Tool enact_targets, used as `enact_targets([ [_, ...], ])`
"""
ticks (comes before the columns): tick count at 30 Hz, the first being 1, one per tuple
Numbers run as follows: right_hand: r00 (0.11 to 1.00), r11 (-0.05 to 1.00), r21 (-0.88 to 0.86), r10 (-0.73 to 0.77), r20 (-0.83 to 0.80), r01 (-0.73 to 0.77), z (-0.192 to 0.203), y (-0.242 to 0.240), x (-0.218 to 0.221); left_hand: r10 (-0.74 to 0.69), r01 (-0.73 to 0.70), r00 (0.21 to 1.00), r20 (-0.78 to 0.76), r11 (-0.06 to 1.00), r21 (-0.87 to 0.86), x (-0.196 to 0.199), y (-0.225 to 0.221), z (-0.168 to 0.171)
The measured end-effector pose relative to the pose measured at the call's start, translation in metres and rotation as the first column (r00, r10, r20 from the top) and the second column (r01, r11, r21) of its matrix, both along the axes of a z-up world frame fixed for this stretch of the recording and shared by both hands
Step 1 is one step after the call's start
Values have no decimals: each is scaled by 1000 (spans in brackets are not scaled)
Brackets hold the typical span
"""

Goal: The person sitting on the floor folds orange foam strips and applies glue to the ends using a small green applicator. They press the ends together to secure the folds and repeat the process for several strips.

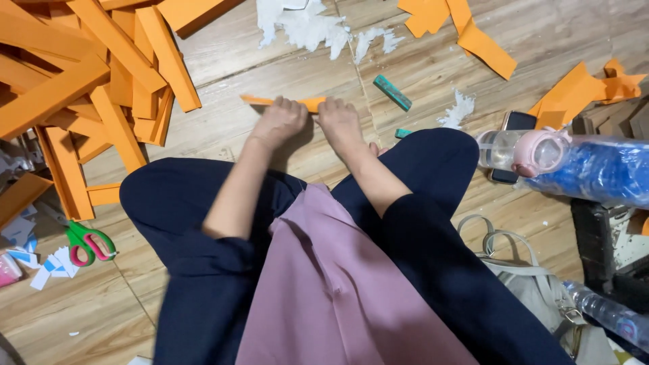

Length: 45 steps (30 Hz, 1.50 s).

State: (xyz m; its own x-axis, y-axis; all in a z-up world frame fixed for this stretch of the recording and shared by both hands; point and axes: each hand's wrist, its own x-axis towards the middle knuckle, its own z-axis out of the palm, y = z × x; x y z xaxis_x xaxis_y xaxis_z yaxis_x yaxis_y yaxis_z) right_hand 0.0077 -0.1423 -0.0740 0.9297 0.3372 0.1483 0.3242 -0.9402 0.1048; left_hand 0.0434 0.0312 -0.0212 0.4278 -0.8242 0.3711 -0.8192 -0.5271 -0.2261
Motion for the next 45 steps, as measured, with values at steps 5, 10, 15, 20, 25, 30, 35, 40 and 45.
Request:
enact_targets([
  [5, 940, 804, 536, -79, -332, 257, 62, 32, -1, 79, -83, 993, 88, 996, 45, 24, 37, 44],
  [10, 385, 18, 387, 59, -921, 922, 59, 60, 0, 221, -279, 802, -555, 960, -20, 22, 28, 61],
  [15, 299, 143, 288, -64, -952, 947, 89, 62, 4, 457, -326, 646, -611, 889, 320, 14, 13, 21],
  [20, 678, 704, 279, -380, -629, 653, 70, 6, 30, 488, -334, 613, -621, 873, 356, 15, 11, 17],
  [25, 862, 863, 40, -501, -74, 504, 21, -83, 38, 548, -234, 500, -670, 831, 505, 23, 11, 43],
  [30, 948, 948, 38, -316, -46, 317, 16, -53, 34, 614, -282, 437, -657, 787, 548, 25, 8, 50],
  [35, 941, 957, -19, -287, -177, 288, 23, -46, 10, 659, -300, 409, -631, 750, 589, 25, 6, 50],
  [40, 954, 813, 545, -45, -295, 207, 85, -9, 10, 667, -254, 397, -631, 740, 623, 32, 10, 54],
  [45, 919, 874, 367, 379, -104, -319, 77, 35, 2, 654, -250, 384, -652, 754, 608, 33, 13, 50],
])
